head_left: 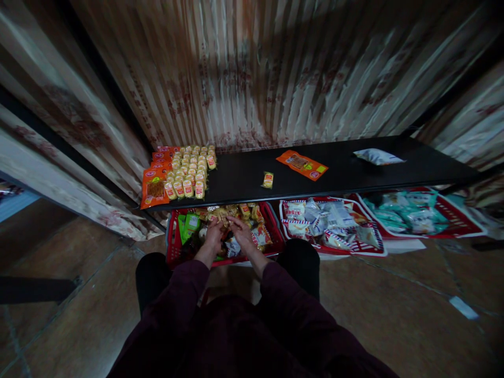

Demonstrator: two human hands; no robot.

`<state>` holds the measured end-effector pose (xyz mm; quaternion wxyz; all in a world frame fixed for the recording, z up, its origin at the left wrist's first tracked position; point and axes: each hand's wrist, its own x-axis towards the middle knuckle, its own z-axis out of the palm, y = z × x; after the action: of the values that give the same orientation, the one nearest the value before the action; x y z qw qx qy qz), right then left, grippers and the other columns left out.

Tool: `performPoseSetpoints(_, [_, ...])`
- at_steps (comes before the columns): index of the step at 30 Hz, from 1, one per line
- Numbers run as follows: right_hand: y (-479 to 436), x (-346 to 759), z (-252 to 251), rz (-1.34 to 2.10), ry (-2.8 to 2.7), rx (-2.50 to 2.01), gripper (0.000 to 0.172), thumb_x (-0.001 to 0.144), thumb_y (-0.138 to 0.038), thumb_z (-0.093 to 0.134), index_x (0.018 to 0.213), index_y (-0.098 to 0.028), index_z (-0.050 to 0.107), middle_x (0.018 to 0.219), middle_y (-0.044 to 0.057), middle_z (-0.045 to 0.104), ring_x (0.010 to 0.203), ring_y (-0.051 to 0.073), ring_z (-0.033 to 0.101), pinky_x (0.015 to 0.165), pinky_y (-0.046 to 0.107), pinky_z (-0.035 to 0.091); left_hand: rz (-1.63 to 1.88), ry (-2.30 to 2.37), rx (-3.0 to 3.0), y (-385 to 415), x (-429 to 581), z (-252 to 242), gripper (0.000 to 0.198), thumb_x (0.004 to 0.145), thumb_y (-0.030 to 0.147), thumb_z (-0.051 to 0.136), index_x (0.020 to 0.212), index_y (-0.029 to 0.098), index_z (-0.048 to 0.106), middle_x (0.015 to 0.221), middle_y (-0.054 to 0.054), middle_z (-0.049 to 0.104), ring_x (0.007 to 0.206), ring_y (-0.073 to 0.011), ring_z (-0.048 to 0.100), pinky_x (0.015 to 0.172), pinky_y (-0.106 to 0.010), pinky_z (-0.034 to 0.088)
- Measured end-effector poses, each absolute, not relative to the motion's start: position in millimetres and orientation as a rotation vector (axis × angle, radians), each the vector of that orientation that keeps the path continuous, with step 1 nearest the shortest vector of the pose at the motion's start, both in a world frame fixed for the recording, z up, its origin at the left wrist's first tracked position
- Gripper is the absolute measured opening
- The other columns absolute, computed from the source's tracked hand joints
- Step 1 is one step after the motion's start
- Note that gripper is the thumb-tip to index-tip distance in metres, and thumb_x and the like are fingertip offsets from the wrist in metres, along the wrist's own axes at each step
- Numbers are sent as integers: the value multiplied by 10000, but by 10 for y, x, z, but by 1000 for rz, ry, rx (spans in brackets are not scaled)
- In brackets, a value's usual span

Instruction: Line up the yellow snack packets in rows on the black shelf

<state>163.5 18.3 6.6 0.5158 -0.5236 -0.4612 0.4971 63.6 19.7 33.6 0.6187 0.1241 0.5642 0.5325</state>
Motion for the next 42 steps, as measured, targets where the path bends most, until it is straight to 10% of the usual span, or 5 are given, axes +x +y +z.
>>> performPoseSetpoints(28, [415, 1639, 212, 899, -1404, -1296, 277, 793, -252, 472, 956, -231, 695, 999, 30, 703, 958, 180, 624, 916, 344, 466, 1236, 1101, 96, 379, 552, 471, 166, 718, 36, 518, 802, 172, 563, 667, 6, 616, 568, -84, 560, 613, -202, 447])
performPoseSetpoints(42, [469, 1676, 341, 716, -1610, -1418, 324, 851, -323, 448, 1078, -207, 649, 1051, 85, 654, 940, 202, 615, 877, 352, 485, 1258, 1073, 282, 485, 642, 526, 286, 684, 143, 621, 965, 187, 652, 818, -23, 688, 700, -108, 623, 689, -224, 473])
